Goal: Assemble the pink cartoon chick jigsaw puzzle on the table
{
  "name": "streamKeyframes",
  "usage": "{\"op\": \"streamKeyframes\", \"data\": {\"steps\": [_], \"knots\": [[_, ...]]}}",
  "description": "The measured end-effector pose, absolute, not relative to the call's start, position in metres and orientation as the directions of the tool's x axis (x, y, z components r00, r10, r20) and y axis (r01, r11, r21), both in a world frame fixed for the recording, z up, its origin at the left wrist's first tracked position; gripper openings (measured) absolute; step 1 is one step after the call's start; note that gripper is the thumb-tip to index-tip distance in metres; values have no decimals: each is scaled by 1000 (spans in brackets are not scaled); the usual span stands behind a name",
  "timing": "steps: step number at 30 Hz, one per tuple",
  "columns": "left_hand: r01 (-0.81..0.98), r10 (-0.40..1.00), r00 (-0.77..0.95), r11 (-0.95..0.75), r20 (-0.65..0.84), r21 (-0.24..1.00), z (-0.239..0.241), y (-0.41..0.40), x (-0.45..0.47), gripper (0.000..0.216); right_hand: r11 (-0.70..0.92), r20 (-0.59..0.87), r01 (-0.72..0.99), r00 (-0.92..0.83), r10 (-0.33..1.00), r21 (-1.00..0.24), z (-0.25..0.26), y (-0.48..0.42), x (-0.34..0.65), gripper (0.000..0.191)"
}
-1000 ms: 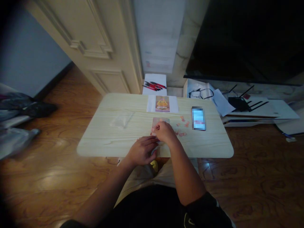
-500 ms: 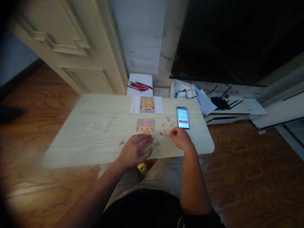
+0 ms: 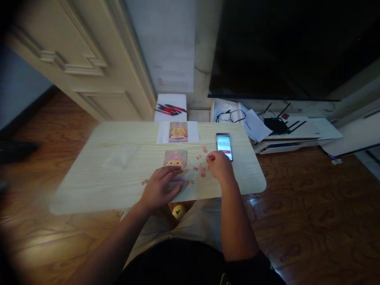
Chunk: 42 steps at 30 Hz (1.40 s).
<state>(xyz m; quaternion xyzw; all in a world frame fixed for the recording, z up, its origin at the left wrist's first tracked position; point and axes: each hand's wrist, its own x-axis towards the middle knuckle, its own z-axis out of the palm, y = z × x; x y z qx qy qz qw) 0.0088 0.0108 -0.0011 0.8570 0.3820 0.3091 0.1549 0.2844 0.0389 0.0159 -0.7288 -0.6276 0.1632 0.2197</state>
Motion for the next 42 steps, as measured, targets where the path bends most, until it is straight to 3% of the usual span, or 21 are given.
{"op": "streamKeyframes", "data": {"steps": [2,4,7,10,15,20,24,42], "knots": [[547,723,560,-690,405,474,-4,6,-3,31,-162,97,891,223,970,-424,14,59,278,22],[523,686,610,-725,396,448,-8,0,-11,31,-210,69,913,249,966,-351,9,76,273,23],[482,643,651,-761,403,435,-14,-6,-16,30,-226,45,917,255,966,-329,-1,89,269,15],[454,623,665,-775,411,440,-17,-8,-15,29,-227,34,882,264,964,-413,-7,88,270,9],[425,613,677,-778,408,463,-17,-7,-14,36,-131,9,704,192,981,-698,2,69,258,22],[419,607,698,-776,380,471,-17,-7,-15,36,-76,-52,545,59,997,-835,18,55,219,10],[391,592,717,-779,369,489,-18,-7,-16,39,-8,-22,511,-22,1000,-860,19,53,201,9],[451,633,691,-755,349,477,-13,-9,-15,46,-51,-102,536,-66,993,-843,3,21,221,10]]}}
